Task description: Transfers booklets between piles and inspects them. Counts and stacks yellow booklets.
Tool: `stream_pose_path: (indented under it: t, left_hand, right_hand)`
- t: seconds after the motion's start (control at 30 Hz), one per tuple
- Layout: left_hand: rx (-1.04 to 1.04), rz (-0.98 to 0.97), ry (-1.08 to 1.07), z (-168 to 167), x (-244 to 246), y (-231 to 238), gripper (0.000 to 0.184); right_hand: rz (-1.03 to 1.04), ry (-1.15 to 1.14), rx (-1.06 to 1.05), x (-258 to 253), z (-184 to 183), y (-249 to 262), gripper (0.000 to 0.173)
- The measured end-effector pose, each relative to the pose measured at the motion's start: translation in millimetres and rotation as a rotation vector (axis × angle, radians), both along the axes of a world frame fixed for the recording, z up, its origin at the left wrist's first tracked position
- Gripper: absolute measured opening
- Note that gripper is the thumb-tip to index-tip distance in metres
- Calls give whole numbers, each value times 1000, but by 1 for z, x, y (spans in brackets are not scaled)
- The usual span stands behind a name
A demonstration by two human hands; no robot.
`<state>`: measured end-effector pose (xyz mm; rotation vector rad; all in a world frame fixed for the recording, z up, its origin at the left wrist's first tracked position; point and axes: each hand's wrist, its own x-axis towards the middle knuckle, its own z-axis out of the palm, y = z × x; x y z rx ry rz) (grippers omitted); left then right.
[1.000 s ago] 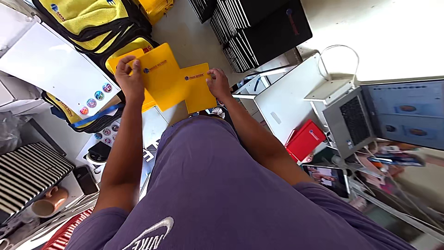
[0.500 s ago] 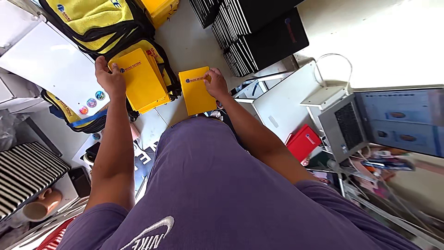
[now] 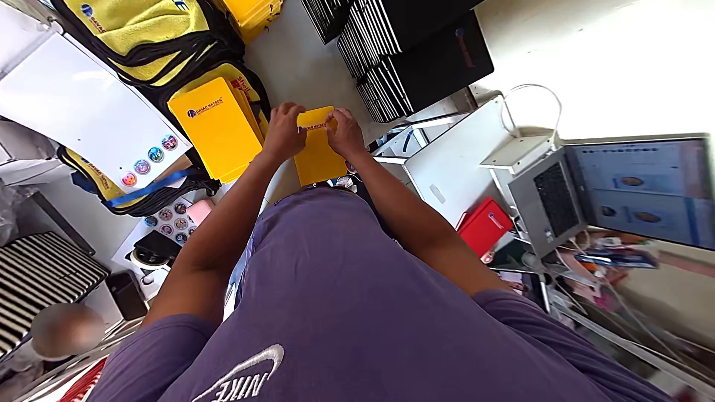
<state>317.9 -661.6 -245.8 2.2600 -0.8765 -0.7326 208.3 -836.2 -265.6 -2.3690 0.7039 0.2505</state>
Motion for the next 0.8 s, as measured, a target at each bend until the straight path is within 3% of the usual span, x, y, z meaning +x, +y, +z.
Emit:
stream_pose_path:
  t: [0.17, 0.57, 0.8]
  left_hand:
    - [94, -35, -5, -26, -15, -13, 50]
    - [141, 68, 2, -23, -20, 13, 57]
    - [145, 32, -41, -22, -26, -4, 52]
  right_hand:
    - [-31, -30, -16, -1, -3, 2, 27]
    - [5, -28, -19, 0, -4, -3, 24]
    - [-21, 58, 34, 7, 4, -6, 28]
